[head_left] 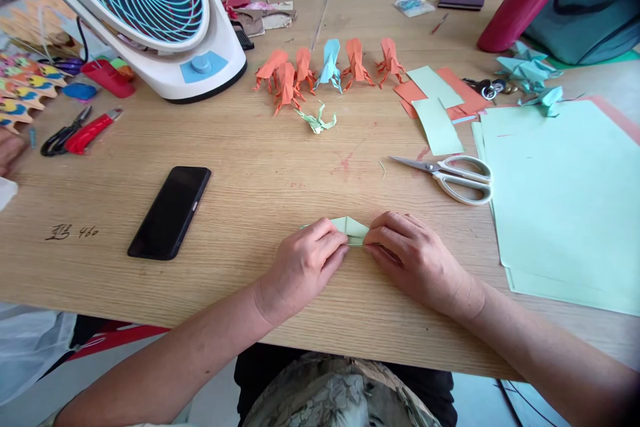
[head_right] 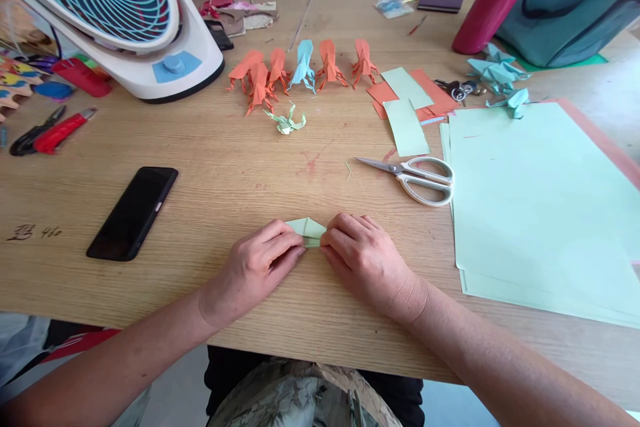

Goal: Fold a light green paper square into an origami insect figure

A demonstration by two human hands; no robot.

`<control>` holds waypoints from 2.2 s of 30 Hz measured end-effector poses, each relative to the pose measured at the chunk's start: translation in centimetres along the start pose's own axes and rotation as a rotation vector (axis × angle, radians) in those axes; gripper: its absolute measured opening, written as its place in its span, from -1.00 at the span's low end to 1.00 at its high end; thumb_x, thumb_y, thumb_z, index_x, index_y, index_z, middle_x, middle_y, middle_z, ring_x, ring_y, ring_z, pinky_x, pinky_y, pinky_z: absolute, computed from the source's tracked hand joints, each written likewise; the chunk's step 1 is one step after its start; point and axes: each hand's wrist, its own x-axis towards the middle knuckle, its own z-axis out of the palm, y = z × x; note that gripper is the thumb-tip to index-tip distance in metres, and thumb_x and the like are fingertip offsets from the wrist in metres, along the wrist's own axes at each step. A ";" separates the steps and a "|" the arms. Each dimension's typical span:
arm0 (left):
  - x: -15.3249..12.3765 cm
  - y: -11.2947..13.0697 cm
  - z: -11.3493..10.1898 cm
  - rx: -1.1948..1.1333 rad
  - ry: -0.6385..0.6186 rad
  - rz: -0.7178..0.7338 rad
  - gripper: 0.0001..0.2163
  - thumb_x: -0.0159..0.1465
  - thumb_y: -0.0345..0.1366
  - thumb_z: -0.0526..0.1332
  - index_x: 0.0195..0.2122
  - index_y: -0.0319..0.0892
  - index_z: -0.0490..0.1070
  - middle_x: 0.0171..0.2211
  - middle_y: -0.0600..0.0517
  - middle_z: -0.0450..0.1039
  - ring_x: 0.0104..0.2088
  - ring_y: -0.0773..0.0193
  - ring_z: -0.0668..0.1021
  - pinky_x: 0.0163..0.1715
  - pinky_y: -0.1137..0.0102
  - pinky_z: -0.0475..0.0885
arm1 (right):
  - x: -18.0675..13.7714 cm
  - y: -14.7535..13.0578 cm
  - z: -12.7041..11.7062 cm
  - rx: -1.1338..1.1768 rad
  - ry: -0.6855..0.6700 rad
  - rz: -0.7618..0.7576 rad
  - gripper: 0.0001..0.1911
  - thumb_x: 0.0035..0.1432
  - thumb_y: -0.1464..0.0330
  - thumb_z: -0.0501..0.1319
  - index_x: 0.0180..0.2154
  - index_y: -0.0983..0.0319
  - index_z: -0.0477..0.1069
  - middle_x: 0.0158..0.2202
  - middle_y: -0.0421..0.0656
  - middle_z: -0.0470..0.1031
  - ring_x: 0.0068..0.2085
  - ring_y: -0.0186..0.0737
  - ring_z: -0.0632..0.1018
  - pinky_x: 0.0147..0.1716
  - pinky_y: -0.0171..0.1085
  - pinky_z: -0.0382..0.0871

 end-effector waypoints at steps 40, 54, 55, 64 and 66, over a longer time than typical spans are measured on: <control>0.4 0.4 -0.3 -0.258 -0.032 -0.250 -0.90 0.34 -0.49 0.20 -0.31 -0.18 0.42 -0.30 0.07 0.40 -0.43 0.42 0.43 -0.44 0.48 0.35 | -0.8 -0.1 -1.2 -0.006 -0.033 0.200 -0.86 0.32 0.48 0.17 -0.33 0.22 0.41 -0.40 -0.18 0.41 -0.36 -0.26 0.40 -0.29 -0.20 0.24; -0.1 0.2 -0.6 -0.173 -0.070 -0.139 -0.88 0.42 -0.46 0.12 -0.22 -0.21 0.44 -0.27 0.03 0.40 -0.31 0.33 0.49 -0.25 0.39 0.41 | -0.8 -0.1 -1.3 0.031 -0.043 0.206 -0.86 0.31 0.52 0.17 -0.33 0.25 0.42 -0.39 -0.21 0.41 -0.36 -0.31 0.40 -0.29 -0.22 0.21; -0.1 0.2 -0.6 -0.161 -0.074 -0.125 -0.87 0.42 -0.46 0.12 -0.21 -0.22 0.44 -0.27 0.03 0.40 -0.31 0.33 0.50 -0.24 0.38 0.41 | -0.7 -0.1 -1.3 0.032 -0.043 0.203 -0.86 0.30 0.52 0.17 -0.33 0.25 0.42 -0.39 -0.21 0.41 -0.36 -0.31 0.40 -0.28 -0.23 0.21; 0.0 0.1 -0.8 -0.123 -0.070 -0.063 -0.88 0.41 -0.48 0.13 -0.18 -0.24 0.46 -0.27 0.02 0.43 -0.29 0.32 0.52 -0.22 0.37 0.42 | -0.7 0.0 -1.3 0.025 -0.041 0.194 -0.85 0.30 0.52 0.17 -0.34 0.25 0.41 -0.40 -0.21 0.40 -0.37 -0.30 0.39 -0.28 -0.24 0.21; 0.1 0.0 -0.6 -0.131 -0.066 -0.089 -0.88 0.41 -0.47 0.14 -0.20 -0.23 0.46 -0.29 0.03 0.42 -0.32 0.33 0.51 -0.25 0.38 0.42 | -0.7 0.0 -1.2 0.033 -0.042 0.199 -0.85 0.30 0.52 0.17 -0.34 0.25 0.41 -0.40 -0.22 0.40 -0.36 -0.31 0.40 -0.28 -0.24 0.21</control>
